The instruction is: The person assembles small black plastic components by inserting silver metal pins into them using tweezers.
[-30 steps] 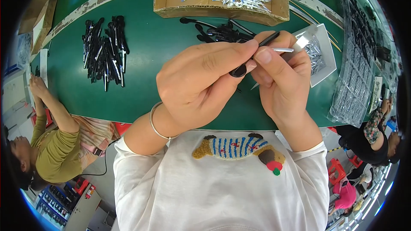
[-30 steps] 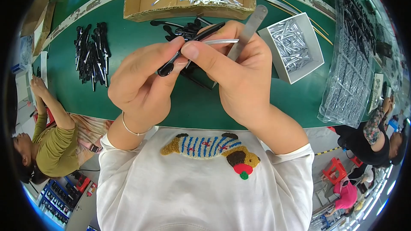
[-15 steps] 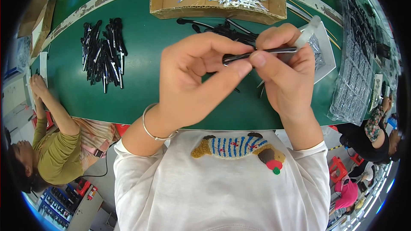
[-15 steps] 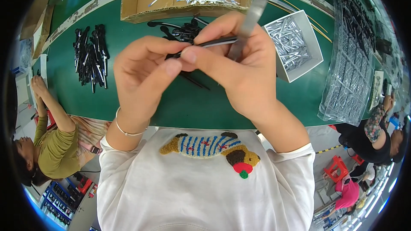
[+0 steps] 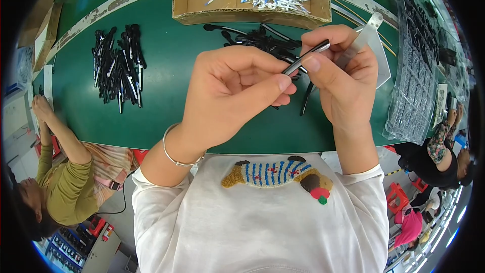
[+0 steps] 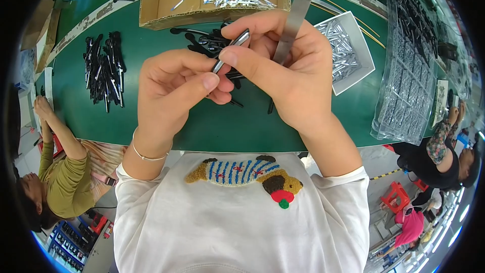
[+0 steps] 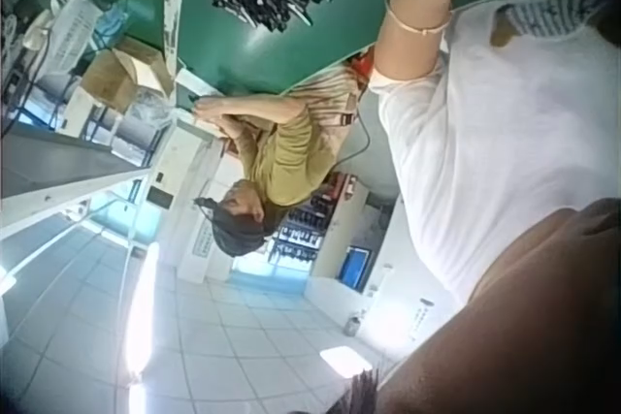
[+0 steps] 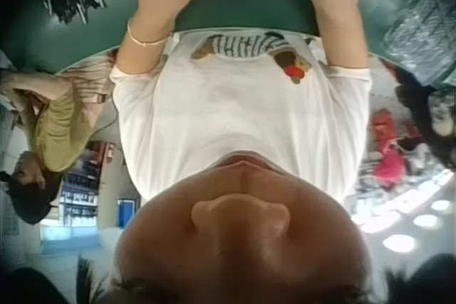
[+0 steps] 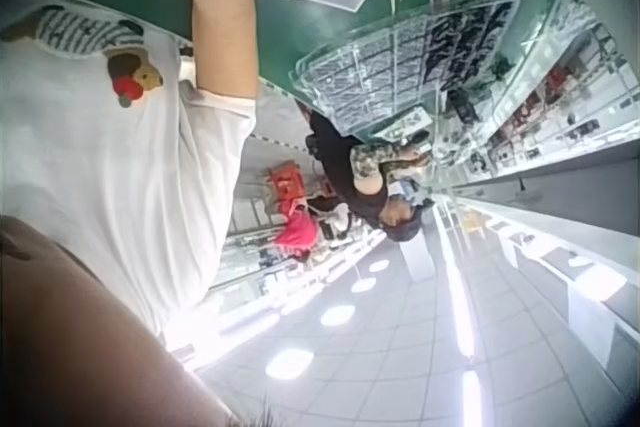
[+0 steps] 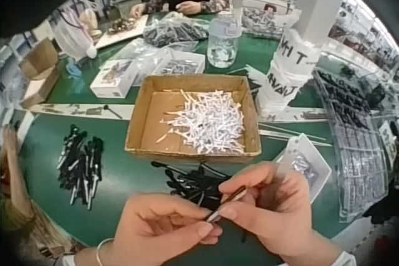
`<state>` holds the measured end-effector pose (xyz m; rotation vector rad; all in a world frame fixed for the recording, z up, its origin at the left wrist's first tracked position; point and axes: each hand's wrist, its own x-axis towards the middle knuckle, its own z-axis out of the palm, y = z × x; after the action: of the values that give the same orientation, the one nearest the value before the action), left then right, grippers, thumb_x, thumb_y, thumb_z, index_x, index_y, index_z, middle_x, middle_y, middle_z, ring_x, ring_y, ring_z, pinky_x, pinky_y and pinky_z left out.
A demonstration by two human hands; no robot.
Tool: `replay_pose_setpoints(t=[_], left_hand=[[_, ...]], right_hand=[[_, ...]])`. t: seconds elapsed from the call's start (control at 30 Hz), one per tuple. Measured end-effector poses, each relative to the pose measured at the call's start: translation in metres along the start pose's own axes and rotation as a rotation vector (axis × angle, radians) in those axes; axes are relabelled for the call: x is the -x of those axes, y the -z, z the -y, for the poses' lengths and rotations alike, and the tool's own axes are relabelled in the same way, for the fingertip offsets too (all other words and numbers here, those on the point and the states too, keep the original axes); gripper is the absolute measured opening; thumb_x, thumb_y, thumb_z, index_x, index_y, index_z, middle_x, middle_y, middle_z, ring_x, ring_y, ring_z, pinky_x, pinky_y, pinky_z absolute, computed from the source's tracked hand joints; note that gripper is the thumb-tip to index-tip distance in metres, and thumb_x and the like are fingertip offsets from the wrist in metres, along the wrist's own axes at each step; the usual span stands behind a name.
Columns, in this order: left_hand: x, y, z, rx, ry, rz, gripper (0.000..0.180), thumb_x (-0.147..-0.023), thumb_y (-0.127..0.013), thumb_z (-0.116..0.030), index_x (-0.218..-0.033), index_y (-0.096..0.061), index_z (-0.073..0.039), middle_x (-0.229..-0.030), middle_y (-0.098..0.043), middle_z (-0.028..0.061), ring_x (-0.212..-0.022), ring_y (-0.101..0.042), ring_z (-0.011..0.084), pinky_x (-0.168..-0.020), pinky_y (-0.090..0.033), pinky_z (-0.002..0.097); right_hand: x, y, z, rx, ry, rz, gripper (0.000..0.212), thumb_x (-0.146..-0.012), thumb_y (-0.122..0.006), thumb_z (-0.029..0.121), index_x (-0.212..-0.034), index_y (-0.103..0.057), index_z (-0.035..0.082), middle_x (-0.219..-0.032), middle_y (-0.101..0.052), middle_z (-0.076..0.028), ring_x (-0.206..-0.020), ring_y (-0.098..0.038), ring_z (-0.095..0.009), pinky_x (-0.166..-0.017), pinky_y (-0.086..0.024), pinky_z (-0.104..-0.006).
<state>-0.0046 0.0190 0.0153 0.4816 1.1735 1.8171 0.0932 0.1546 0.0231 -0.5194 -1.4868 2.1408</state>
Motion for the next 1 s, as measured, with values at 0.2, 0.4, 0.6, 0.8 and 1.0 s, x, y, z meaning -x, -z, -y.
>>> replay_pose_setpoints(t=[0.2,0.4,0.6,0.8,1.0], left_hand=[[0.003,0.000,0.000,-0.193,-0.168,-0.018,0.005,-0.079,-0.064,0.005,-0.084,-0.063,0.007,-0.079,-0.065,0.0100,-0.065,-0.063,0.0113,-0.059,-0.052,0.0208],[0.000,0.001,0.005,-0.663,-0.593,-0.072,0.010,-0.071,-0.069,0.007,-0.078,-0.064,0.005,-0.067,-0.063,0.0097,-0.054,-0.060,0.0125,-0.048,-0.046,0.0216],[-0.002,-0.001,0.001,-0.849,-0.734,-0.086,0.012,-0.067,-0.071,0.006,-0.077,-0.065,0.003,-0.063,-0.062,0.0097,-0.051,-0.059,0.0181,-0.047,-0.045,0.0242],[-0.001,-0.002,0.003,-0.930,-0.793,-0.108,0.012,-0.066,-0.071,0.005,-0.076,-0.065,0.001,-0.062,-0.061,0.0097,-0.051,-0.058,0.0201,-0.046,-0.046,0.0259],[0.003,-0.002,0.000,-1.030,-0.832,-0.054,0.014,-0.067,-0.070,0.009,-0.078,-0.062,0.005,-0.070,-0.064,0.0134,-0.056,-0.060,0.0212,-0.051,-0.047,0.0263]], right_hand=[[0.003,-0.002,-0.001,0.173,0.192,0.066,0.026,-0.077,-0.062,-0.003,-0.102,-0.054,-0.004,-0.079,-0.062,-0.011,-0.062,-0.054,-0.006,-0.045,-0.030,-0.0155],[0.007,-0.005,0.000,-0.001,0.140,-0.032,0.019,-0.080,-0.062,-0.002,-0.097,-0.053,-0.003,-0.082,-0.063,-0.013,-0.055,-0.048,-0.003,-0.045,-0.028,-0.0154],[0.005,0.000,-0.002,0.038,0.185,0.008,0.015,-0.080,-0.060,-0.003,-0.093,-0.053,-0.002,-0.083,-0.063,-0.014,-0.052,-0.041,-0.002,-0.043,-0.026,-0.0158],[0.007,0.002,0.000,0.174,0.261,0.034,0.013,-0.079,-0.060,-0.004,-0.090,-0.053,-0.001,-0.083,-0.063,-0.014,-0.057,-0.048,-0.004,-0.045,-0.030,-0.0159],[0.005,0.005,0.001,0.250,0.257,0.045,0.013,-0.078,-0.059,-0.006,-0.089,-0.053,-0.001,-0.084,-0.063,-0.015,-0.063,-0.054,-0.007,-0.049,-0.034,-0.0161]])
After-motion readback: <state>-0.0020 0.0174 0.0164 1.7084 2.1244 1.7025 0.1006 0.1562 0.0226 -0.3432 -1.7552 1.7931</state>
